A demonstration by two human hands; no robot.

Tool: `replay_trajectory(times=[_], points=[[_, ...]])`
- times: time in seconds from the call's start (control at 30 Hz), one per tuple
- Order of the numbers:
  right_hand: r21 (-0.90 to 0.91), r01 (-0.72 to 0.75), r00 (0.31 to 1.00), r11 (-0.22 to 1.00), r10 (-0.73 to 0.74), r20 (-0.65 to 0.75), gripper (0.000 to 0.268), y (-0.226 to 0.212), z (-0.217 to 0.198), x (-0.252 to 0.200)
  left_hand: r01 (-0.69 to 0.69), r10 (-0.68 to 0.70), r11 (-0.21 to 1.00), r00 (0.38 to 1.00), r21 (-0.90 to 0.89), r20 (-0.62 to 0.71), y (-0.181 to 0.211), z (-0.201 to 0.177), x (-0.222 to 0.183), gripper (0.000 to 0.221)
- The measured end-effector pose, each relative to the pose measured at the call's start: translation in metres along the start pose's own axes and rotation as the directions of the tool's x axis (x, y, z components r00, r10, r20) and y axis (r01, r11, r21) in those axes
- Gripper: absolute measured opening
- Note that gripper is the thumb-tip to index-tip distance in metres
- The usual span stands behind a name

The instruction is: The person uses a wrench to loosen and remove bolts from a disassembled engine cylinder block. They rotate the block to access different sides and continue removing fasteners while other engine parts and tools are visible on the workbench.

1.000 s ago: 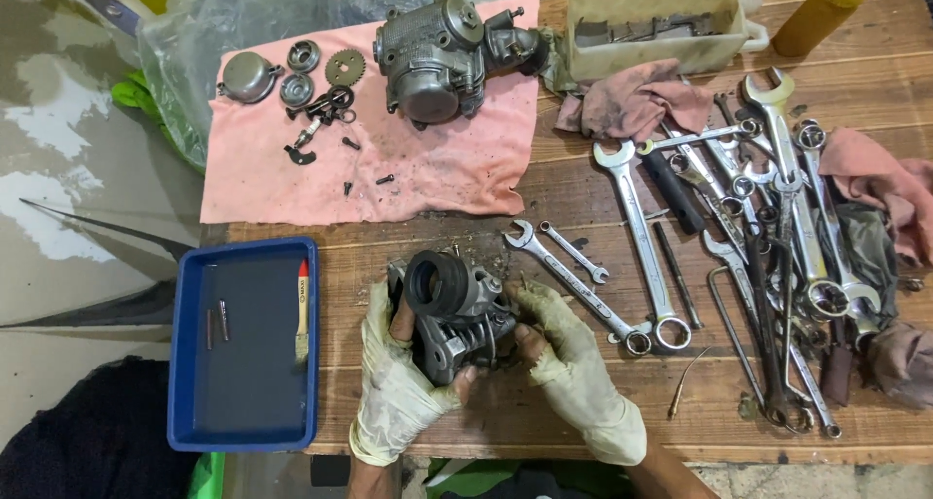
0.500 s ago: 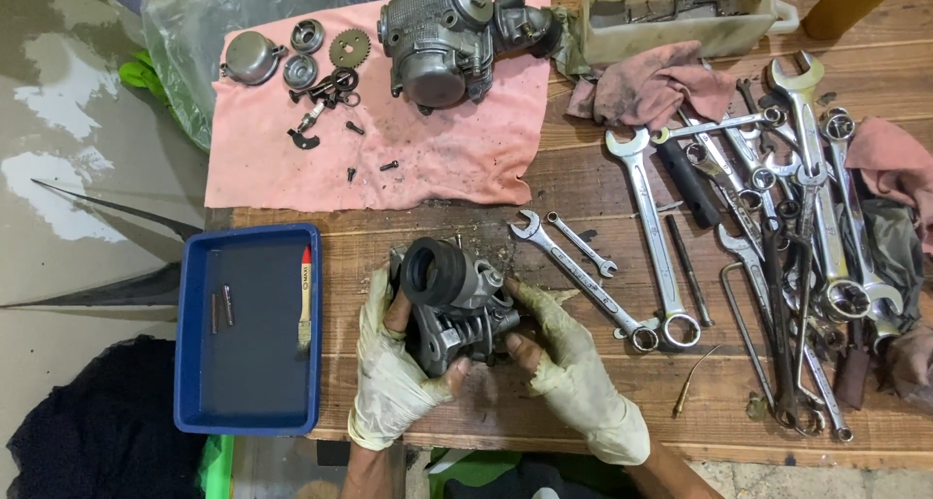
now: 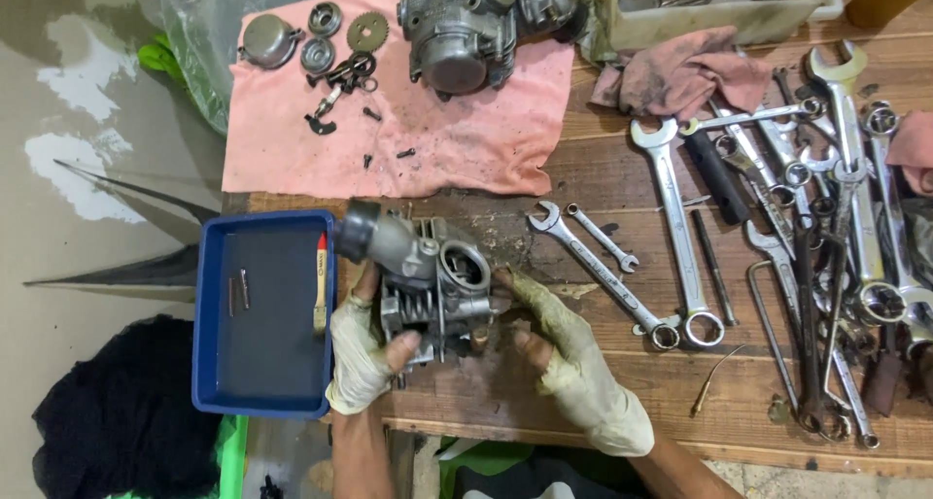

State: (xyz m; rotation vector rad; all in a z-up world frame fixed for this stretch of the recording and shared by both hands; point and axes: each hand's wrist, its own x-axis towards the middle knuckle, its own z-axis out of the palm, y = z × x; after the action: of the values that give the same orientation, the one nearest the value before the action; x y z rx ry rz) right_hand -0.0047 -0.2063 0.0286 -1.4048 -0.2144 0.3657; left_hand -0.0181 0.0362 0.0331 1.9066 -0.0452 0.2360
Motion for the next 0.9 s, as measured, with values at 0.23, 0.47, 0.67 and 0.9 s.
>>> replay_trajectory(times=[0.23, 0.47, 0.67, 0.9], points=[[0.035, 0.069, 0.997, 0.997, -0.069, 0.020, 0.056, 0.008, 0.006, 0.011, 0.013, -0.014, 0.998, 1.000, -0.064, -0.002, -0.034, -0.016, -0.001, 0.096], [-0.086, -0.097, 0.994, 0.992, 0.092, -0.059, 0.055, -0.005, 0.015, 0.030, -0.041, 0.037, 0.991, 0.999, -0.129, -0.033, -0.085, -0.022, -0.007, 0.095], [-0.089, -0.145, 0.989, 0.986, 0.140, -0.052, 0.065, -0.028, 0.025, 0.049, -0.014, 0.010, 0.980, 1.000, -0.198, -0.020, -0.063, -0.027, 0.003, 0.097], [-0.094, -0.119, 0.993, 0.988, 0.121, 0.011, 0.070, -0.009, 0.034, 0.062, -0.034, 0.027, 0.976, 0.999, -0.216, -0.034, -0.072, -0.032, 0.005, 0.093]])
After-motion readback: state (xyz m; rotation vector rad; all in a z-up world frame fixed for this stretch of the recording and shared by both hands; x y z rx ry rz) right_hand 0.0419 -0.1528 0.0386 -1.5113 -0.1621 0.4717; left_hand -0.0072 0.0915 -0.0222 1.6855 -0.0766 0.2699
